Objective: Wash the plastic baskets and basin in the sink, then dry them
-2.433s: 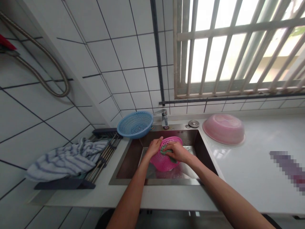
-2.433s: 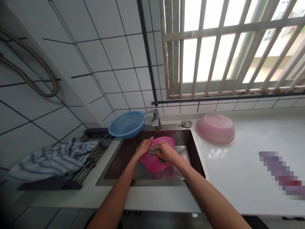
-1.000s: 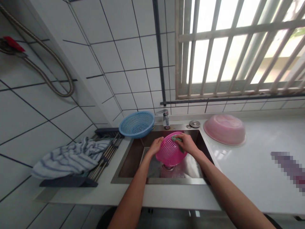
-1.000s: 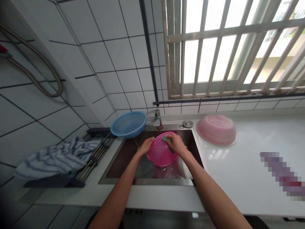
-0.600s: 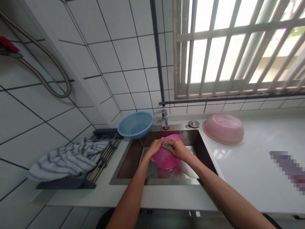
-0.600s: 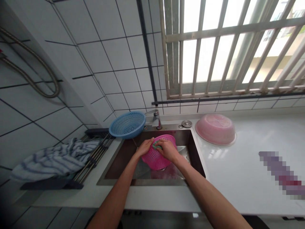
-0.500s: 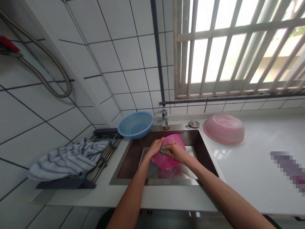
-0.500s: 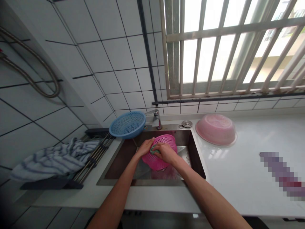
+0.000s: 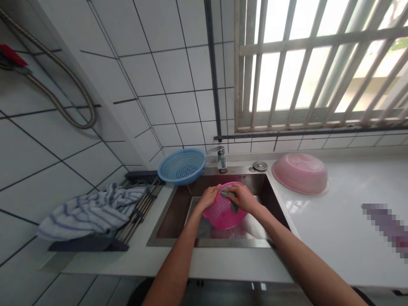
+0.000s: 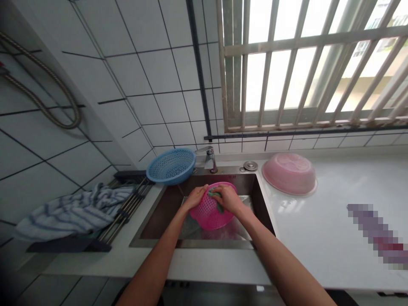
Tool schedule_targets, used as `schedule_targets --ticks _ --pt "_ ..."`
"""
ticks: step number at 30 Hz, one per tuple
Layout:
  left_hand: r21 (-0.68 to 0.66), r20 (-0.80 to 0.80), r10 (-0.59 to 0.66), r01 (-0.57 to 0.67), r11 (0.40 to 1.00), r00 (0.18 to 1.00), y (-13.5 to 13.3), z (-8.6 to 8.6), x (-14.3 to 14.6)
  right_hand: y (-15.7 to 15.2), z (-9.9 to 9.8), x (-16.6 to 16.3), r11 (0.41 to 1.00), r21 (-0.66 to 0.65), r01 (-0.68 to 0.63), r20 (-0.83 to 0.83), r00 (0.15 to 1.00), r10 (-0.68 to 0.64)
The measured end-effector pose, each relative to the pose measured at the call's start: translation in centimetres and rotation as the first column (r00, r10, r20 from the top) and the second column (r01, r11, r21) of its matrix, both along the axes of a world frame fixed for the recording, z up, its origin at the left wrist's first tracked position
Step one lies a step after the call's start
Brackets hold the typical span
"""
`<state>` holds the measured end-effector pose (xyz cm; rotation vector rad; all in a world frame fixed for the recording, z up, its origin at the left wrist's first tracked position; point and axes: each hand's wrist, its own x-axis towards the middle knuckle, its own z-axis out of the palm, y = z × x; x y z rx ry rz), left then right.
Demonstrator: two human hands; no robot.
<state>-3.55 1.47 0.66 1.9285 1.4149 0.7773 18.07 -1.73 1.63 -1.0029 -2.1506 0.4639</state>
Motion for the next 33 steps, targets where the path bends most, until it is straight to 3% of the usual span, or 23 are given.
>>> schedule_targets --ticks 4,10,12,19,21,23,27,33 --pt "0.004 0.020 0.002 -0.002 1.000 1.000 0.1 -0.3 -0.2 -0.8 0.2 -1.2 0.993 0.024 -0.113 0.037 0.993 0.112" --pt "-0.030 0.015 -0.017 0.018 0.999 1.000 0.1 -0.2 -0.1 0.9 0.3 1.9 0.985 0.009 0.172 0.030 0.985 -0.172" --pt "-0.038 0.021 -0.009 0.009 0.999 1.000 0.1 -0.2 -0.1 1.0 0.1 2.0 0.980 -0.006 0.200 0.007 0.980 -0.200" --pt "-0.006 0.074 0.052 -0.052 0.999 0.996 0.4 -0.6 -0.2 -0.9 1.0 -0.6 0.988 -0.019 -0.155 0.035 0.987 0.155" --pt "-0.017 0.151 0.038 -0.036 0.999 0.988 0.4 -0.9 -0.1 -0.7 1.4 0.0 0.996 0.004 -0.093 0.019 0.996 0.093" --pt "-0.039 0.226 0.028 -0.020 0.999 0.974 0.4 -1.2 0.1 0.0 1.6 1.3 0.997 0.032 0.067 -0.038 0.997 -0.065" --pt "-0.092 0.286 -0.007 0.034 0.995 0.958 0.5 -1.7 0.1 1.8 0.8 3.9 0.942 0.009 0.335 -0.044 0.942 -0.334" --pt "-0.041 0.238 -0.069 0.081 0.996 0.969 1.0 -0.6 -0.6 2.3 -0.6 3.7 0.941 -0.074 0.329 -0.029 0.943 -0.332"
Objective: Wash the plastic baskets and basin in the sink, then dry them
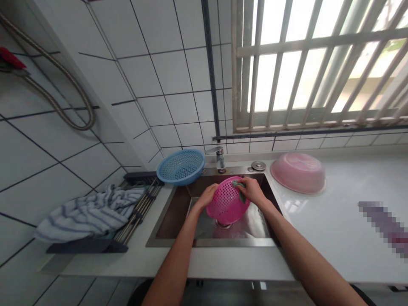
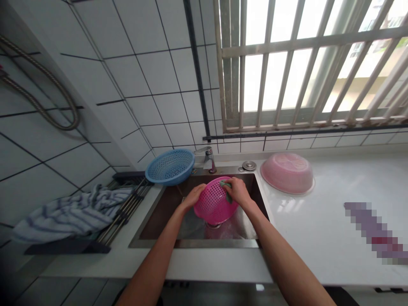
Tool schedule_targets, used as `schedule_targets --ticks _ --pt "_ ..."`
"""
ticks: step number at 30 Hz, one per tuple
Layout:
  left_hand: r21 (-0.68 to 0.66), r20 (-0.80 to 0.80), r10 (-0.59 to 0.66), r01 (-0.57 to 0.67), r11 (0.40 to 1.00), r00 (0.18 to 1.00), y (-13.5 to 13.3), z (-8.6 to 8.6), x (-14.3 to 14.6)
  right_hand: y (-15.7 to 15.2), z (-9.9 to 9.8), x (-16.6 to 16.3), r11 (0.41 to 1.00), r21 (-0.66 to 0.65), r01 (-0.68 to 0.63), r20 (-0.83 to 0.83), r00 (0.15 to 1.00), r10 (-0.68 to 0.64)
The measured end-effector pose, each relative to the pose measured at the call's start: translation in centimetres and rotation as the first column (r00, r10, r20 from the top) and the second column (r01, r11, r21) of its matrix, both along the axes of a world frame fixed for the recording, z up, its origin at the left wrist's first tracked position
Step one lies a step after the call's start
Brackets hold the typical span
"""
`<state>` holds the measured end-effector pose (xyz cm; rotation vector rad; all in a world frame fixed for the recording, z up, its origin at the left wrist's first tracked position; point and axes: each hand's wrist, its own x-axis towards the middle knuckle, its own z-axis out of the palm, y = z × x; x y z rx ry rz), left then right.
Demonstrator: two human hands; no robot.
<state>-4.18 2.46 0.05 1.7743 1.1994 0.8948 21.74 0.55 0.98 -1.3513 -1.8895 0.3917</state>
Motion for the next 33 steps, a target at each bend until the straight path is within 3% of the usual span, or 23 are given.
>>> schedule_targets --ticks 3,7,12,18,20,25,27,33 --pt "0.061 -0.014 -0.045 0.046 0.997 0.999 0.0 0.8 -0.1 -0.9 0.2 -1.5 0.998 0.007 -0.055 -0.046 0.997 0.056" --pt "0.057 -0.119 0.038 -0.032 0.998 0.992 -0.4 0.7 0.2 -2.3 0.8 -3.6 0.982 0.040 -0.183 -0.033 0.982 0.184" --pt "0.066 -0.225 0.064 -0.050 0.997 0.972 -0.8 0.4 0.3 -2.9 1.1 -4.6 0.973 0.048 -0.224 -0.009 0.974 0.224" --pt "0.058 -0.238 0.102 -0.091 0.994 0.966 -0.3 0.1 0.1 -3.9 1.4 -5.8 0.898 0.043 -0.438 0.084 0.897 0.434" --pt "0.049 -0.221 0.106 -0.097 0.994 0.969 -0.2 0.0 0.1 -3.8 1.6 -5.6 0.906 0.051 -0.420 0.092 0.905 0.415" --pt "0.004 -0.191 0.049 -0.050 0.999 0.980 -0.5 0.1 0.4 -2.6 1.7 -3.2 0.982 0.067 -0.176 0.034 0.984 0.174" --pt "0.007 -0.199 0.053 -0.053 0.999 0.979 -0.6 0.1 0.5 -2.6 1.7 -3.0 0.983 0.062 -0.171 0.009 0.985 0.171" --pt "0.034 -0.222 0.083 -0.077 0.996 0.972 -0.4 0.0 0.4 -4.0 1.4 -6.0 0.889 0.049 -0.455 0.048 0.890 0.453"
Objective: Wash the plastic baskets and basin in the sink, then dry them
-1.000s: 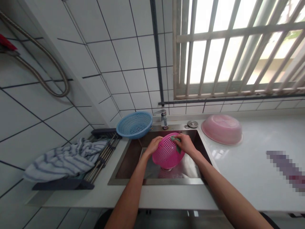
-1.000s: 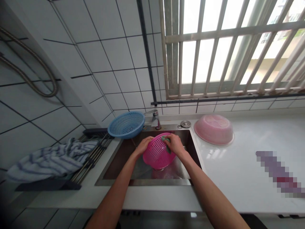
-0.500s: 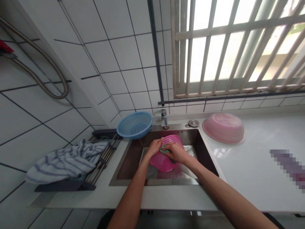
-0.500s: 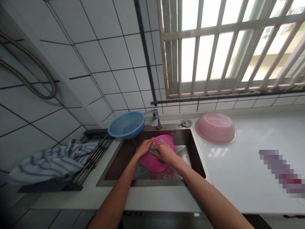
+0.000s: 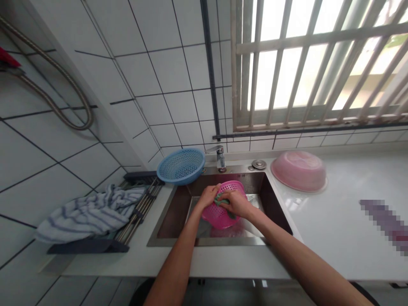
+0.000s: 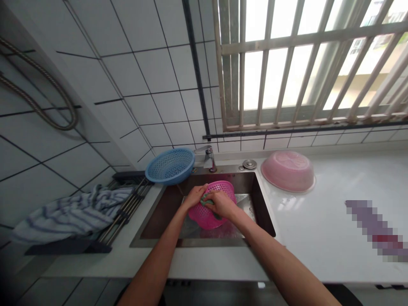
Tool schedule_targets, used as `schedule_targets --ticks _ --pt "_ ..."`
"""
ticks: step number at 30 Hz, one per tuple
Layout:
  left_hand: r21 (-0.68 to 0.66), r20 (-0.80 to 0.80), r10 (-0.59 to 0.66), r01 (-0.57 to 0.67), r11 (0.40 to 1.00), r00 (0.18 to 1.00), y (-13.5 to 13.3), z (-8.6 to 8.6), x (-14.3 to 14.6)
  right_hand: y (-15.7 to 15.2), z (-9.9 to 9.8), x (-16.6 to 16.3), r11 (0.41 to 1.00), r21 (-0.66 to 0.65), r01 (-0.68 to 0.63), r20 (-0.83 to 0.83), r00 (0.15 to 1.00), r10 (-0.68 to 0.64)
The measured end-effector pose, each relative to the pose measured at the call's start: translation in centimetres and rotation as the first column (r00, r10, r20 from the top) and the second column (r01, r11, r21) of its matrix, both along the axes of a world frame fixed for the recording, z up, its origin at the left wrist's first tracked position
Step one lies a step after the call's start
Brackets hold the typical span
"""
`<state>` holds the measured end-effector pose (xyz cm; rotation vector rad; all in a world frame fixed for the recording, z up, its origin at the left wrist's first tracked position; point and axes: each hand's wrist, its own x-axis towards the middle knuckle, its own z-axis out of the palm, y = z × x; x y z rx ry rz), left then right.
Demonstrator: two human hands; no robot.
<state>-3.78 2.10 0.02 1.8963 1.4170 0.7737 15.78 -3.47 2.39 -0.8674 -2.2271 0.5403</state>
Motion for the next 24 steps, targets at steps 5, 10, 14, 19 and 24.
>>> schedule_targets --ticks 5,10,14,19,24 --pt "0.005 0.005 -0.028 0.028 1.000 1.000 -0.1 0.1 0.0 1.0 -0.2 1.4 0.981 -0.006 0.192 -0.016 0.981 -0.192" --pt "-0.008 -0.015 -0.029 0.029 1.000 0.999 -0.3 0.3 0.1 1.3 -0.1 2.2 0.977 -0.030 0.212 -0.042 0.976 -0.213" --pt "0.018 0.005 -0.033 0.033 0.999 0.999 0.0 0.0 -0.3 0.2 -0.1 0.5 0.996 -0.059 -0.059 -0.021 0.998 0.058" --pt "-0.015 0.096 -0.024 0.025 1.000 0.995 0.4 -0.5 -0.4 1.5 0.2 2.7 0.986 -0.026 0.162 -0.081 0.983 -0.164" --pt "-0.046 0.233 -0.080 0.093 0.995 0.969 0.1 -0.8 0.7 3.5 -0.4 5.6 0.911 -0.061 0.408 -0.105 0.905 -0.412"
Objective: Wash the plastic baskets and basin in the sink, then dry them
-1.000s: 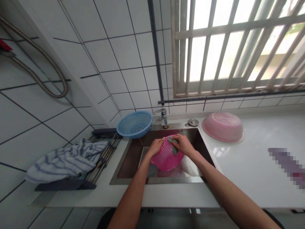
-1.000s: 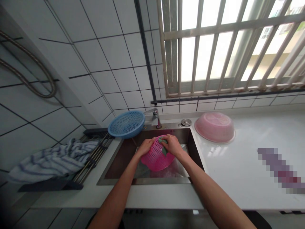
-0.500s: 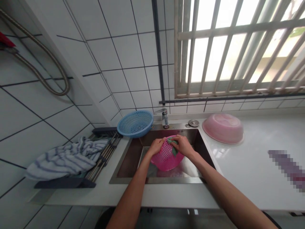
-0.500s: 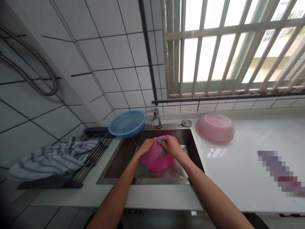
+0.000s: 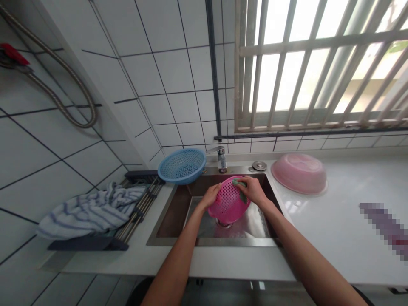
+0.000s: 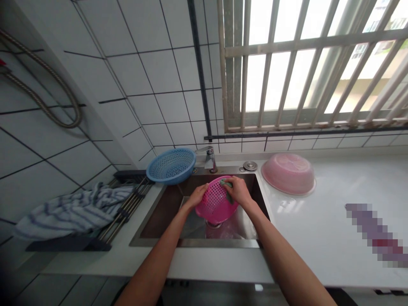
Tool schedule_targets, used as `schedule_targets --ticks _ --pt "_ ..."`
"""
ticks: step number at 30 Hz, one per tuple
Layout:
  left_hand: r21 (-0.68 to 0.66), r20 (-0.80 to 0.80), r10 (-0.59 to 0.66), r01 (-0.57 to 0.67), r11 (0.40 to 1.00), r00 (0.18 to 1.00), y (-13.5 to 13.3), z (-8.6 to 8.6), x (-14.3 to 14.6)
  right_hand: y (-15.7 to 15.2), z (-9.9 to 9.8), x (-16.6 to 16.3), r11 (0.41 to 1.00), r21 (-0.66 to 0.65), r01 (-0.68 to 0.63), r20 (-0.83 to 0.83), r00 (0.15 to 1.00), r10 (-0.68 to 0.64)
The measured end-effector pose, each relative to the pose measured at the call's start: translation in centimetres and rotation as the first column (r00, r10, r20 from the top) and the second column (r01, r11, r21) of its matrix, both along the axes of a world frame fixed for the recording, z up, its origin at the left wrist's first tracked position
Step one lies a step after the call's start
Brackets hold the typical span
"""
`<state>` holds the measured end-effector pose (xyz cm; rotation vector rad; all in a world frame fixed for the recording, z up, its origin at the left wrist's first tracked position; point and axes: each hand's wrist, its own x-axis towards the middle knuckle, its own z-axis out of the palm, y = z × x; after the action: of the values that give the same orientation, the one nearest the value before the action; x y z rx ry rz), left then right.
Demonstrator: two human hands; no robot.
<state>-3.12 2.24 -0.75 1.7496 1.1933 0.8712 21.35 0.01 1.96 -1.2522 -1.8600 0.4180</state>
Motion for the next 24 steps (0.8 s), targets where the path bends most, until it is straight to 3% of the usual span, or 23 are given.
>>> schedule_targets --ticks 6,9,15,17,21,24 --pt "0.046 -0.047 -0.034 0.036 0.998 0.998 0.1 1.3 -0.9 -0.3 -0.9 -1.3 0.998 -0.052 -0.041 -0.061 0.997 0.038" --pt "0.089 -0.068 -0.063 0.069 0.994 0.996 0.1 1.8 -1.4 -1.2 -0.6 -2.7 0.992 -0.018 -0.125 -0.046 0.991 0.124" --pt "0.031 -0.117 -0.038 0.042 0.999 0.992 -0.1 0.9 -0.8 -2.9 -0.1 -5.1 0.956 0.007 -0.292 0.054 0.955 0.291" --pt "0.017 -0.123 -0.053 0.055 0.998 0.991 -0.1 0.7 -0.8 -2.5 -0.1 -4.5 0.959 0.020 -0.282 0.067 0.958 0.280" --pt "-0.034 -0.153 -0.056 0.052 0.998 0.987 -0.1 0.8 -0.8 -1.3 -0.2 -2.1 0.993 0.015 -0.119 0.063 0.991 0.118" --pt "-0.023 -0.146 -0.074 0.071 0.997 0.986 -0.1 0.8 -0.8 -1.6 -0.1 -2.3 0.985 0.003 -0.172 0.046 0.984 0.171"
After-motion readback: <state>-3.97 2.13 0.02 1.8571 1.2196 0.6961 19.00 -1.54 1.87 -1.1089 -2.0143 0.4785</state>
